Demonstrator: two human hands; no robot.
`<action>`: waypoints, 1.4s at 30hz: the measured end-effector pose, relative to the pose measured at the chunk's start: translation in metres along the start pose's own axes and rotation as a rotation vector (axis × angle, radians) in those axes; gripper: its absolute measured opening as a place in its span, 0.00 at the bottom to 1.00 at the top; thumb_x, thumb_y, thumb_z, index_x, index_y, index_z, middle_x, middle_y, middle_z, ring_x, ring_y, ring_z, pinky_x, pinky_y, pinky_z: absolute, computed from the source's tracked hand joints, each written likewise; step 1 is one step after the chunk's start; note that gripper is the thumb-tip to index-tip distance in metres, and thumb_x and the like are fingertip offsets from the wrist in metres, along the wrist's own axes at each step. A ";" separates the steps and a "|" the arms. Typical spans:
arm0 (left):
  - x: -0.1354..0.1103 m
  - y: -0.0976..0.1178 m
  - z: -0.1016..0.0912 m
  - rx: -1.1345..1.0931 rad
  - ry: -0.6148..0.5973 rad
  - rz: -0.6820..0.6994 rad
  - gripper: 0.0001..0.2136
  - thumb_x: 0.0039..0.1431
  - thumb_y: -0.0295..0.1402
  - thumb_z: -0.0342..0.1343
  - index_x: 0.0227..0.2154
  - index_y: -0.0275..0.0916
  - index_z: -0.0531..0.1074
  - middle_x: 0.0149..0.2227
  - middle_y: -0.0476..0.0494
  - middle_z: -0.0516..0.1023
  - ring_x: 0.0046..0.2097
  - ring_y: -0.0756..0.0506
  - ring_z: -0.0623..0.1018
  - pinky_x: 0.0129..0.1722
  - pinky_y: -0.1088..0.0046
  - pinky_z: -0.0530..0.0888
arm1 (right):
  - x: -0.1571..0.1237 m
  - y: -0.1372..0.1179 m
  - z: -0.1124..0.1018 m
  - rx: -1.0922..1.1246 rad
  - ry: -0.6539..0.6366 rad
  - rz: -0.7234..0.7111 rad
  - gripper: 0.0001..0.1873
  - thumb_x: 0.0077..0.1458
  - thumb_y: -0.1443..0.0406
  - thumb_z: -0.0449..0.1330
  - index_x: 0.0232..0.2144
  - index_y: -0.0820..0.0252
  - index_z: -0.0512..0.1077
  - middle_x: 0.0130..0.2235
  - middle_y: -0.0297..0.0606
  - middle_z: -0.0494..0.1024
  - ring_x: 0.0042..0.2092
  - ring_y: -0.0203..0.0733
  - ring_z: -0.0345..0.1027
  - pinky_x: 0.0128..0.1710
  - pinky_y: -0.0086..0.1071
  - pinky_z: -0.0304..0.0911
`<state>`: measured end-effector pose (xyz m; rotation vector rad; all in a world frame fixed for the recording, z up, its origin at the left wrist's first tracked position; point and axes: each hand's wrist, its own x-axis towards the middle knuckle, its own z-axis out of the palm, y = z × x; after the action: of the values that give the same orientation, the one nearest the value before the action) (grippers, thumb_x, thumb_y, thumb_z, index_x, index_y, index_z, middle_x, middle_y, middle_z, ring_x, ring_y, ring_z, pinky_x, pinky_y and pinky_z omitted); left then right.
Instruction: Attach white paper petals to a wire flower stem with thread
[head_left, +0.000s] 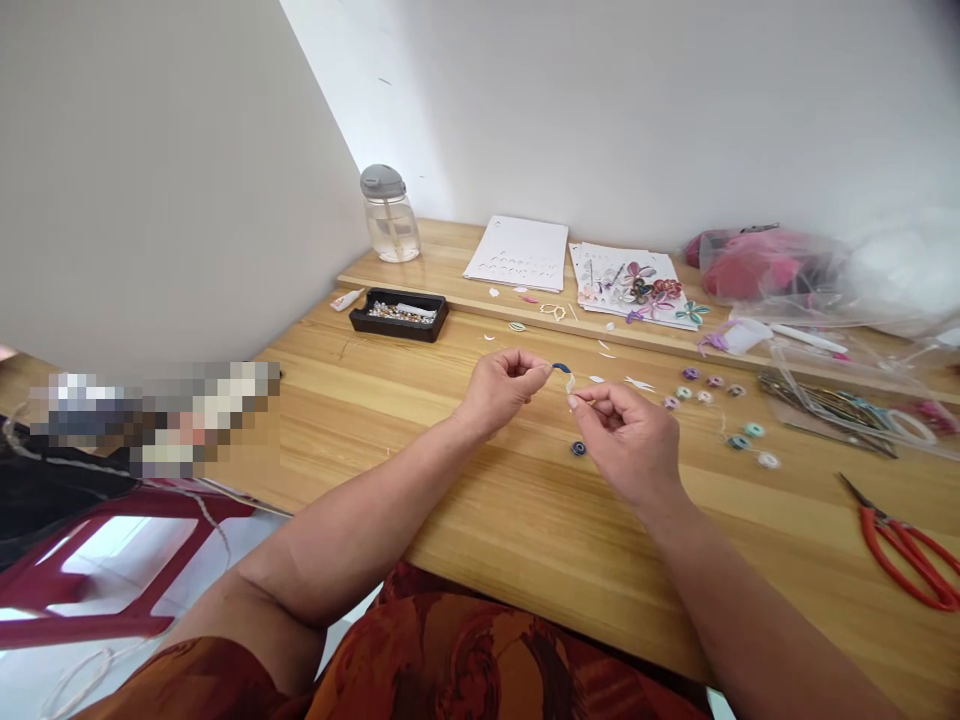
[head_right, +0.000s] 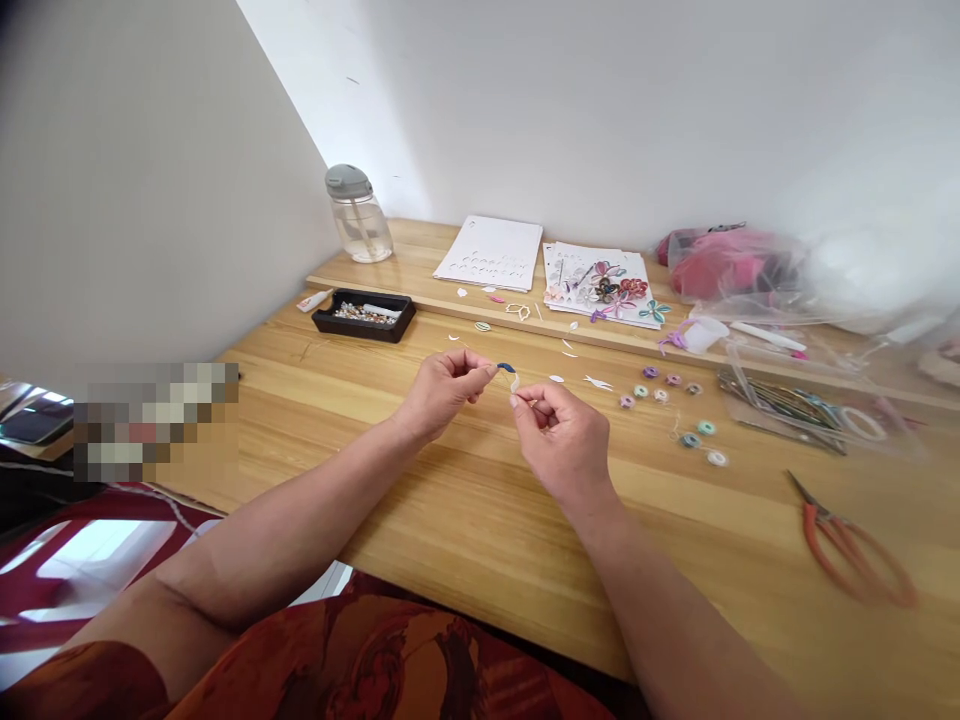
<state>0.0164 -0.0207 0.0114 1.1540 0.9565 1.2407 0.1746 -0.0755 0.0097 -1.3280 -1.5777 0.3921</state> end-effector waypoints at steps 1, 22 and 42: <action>0.000 -0.001 0.000 0.003 -0.008 -0.003 0.14 0.46 0.40 0.66 0.25 0.34 0.72 0.21 0.53 0.69 0.22 0.56 0.63 0.22 0.78 0.61 | 0.000 0.000 -0.001 -0.050 0.027 -0.054 0.05 0.55 0.64 0.63 0.32 0.59 0.78 0.19 0.27 0.65 0.21 0.31 0.55 0.24 0.28 0.55; -0.007 -0.001 -0.002 0.289 -0.256 -0.059 0.13 0.48 0.40 0.65 0.24 0.34 0.73 0.19 0.53 0.66 0.22 0.56 0.61 0.22 0.78 0.57 | 0.010 0.005 -0.013 -0.174 0.025 -0.242 0.06 0.58 0.64 0.63 0.34 0.55 0.81 0.23 0.32 0.72 0.25 0.35 0.62 0.29 0.31 0.57; -0.005 0.001 -0.001 0.064 -0.210 -0.013 0.14 0.48 0.41 0.67 0.27 0.34 0.74 0.23 0.51 0.70 0.23 0.55 0.64 0.24 0.78 0.62 | 0.015 0.016 0.003 0.596 -0.199 0.558 0.15 0.39 0.58 0.73 0.24 0.60 0.73 0.20 0.28 0.70 0.17 0.27 0.52 0.15 0.26 0.48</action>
<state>0.0150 -0.0256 0.0125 1.2988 0.8493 1.0605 0.1826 -0.0559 0.0027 -1.2488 -1.0792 1.2643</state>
